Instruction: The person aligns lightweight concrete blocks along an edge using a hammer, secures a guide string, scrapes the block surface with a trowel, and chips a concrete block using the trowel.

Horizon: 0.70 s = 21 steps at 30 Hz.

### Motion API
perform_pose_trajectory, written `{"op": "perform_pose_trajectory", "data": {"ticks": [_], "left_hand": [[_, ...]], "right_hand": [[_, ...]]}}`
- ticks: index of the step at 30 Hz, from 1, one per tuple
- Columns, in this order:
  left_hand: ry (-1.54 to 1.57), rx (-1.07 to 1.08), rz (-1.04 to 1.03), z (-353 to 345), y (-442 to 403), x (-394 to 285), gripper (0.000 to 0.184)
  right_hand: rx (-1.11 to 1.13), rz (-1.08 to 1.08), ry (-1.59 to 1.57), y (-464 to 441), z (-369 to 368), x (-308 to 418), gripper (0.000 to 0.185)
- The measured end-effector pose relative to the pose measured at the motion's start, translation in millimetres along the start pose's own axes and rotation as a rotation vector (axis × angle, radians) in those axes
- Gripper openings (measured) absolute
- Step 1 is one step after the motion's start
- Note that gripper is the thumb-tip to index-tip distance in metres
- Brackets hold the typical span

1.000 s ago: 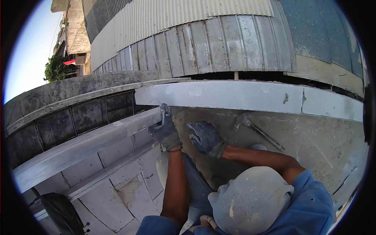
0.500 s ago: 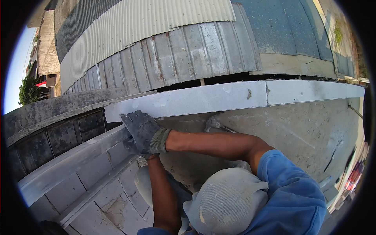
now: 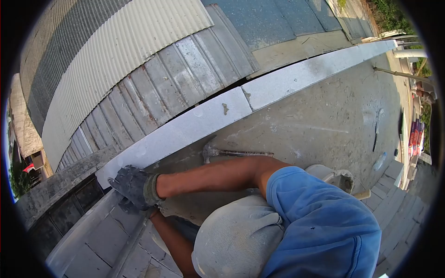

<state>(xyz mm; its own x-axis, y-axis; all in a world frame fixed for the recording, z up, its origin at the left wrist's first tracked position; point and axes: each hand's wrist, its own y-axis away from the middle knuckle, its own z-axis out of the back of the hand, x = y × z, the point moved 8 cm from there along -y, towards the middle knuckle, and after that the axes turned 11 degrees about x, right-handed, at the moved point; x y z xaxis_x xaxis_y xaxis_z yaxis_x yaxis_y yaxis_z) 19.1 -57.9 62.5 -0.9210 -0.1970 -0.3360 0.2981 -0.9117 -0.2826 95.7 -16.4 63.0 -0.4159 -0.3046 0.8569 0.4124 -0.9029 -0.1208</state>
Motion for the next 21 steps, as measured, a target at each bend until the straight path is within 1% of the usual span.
{"op": "perform_pose_trajectory", "data": {"ticks": [1,3,4,5,7,9,10,11,13,14,15,16,17,18,19,20,21], "left_hand": [[-0.009,0.008,-0.01,1.6,-1.7,-0.2,0.031],[-0.024,0.024,-0.04,8.7,-5.1,-0.2,0.03],[-0.039,0.036,-0.053,10.7,-7.1,-2.0,0.03],[-0.047,0.05,-0.062,12.8,-8.9,-2.4,0.03],[-0.047,0.053,-0.078,15.7,-10.5,-5.5,0.03],[0.019,0.025,-0.063,12.6,-15.1,3.3,0.037],[0.082,-0.011,-0.029,12.9,-15.4,9.5,0.045],[0.092,-0.007,-0.039,12.0,-16.1,9.9,0.045],[0.017,-0.002,-0.079,12.5,-19.2,9.7,0.044],[0.022,-0.003,-0.091,10.2,-22.2,18.3,0.044],[0.054,-0.012,-0.169,4.9,-25.0,27.8,0.047],[0.084,-0.021,-0.247,2.8,-27.2,33.9,0.051],[0.09,-0.025,-0.257,2.0,-30.8,45.1,0.051],[0.029,0.032,-0.229,-2.9,-34.9,55.8,0.054],[-0.031,0.092,-0.203,-9.8,-38.7,67.0,0.057],[-0.024,0.094,-0.216,-13.1,-41.7,76.9,0.057],[0.359,0.118,-0.161,-12.5,-44.8,86.0,0.059]], "right_hand": [[-0.024,-0.02,0.001,3.7,-7.9,-4.7,0.074],[-0.314,0.144,0.032,20.1,6.5,4.1,0.07],[-0.407,0.146,0.033,33.5,14.2,4.4,0.066],[-0.426,0.127,0.034,51.1,34.9,1.2,0.066],[-0.166,0.209,-0.049,88.2,62.4,-8.1,0.054],[-0.069,0.104,0.059,129.7,62.8,-27.6,0.058],[0.045,0.026,0.117,146.5,56.8,-43.3,0.052],[0.16,-0.05,0.175,164.1,51.6,-60.4,0.047],[0.127,-0.071,0.299,207.3,57.0,-81.7,0.035],[0.23,-0.145,0.334,223.9,56.6,-93.4,0.03],[0.333,-0.22,0.368,238.0,56.5,-105.1,0.026],[0.32,-0.223,0.371,247.1,63.8,-107.5,0.026],[0.44,-0.348,0.383,258.9,62.8,-120.9,0.026],[0.561,-0.475,0.392,269.1,63.6,-133.3,0.026],[0.55,-0.482,0.393,269.1,75.4,-133.0,0.026],[0.582,-0.583,0.383,273.7,86.0,-139.2,0.026],[0.616,-0.682,0.369,279.8,93.9,-147.1,0.026]]}}
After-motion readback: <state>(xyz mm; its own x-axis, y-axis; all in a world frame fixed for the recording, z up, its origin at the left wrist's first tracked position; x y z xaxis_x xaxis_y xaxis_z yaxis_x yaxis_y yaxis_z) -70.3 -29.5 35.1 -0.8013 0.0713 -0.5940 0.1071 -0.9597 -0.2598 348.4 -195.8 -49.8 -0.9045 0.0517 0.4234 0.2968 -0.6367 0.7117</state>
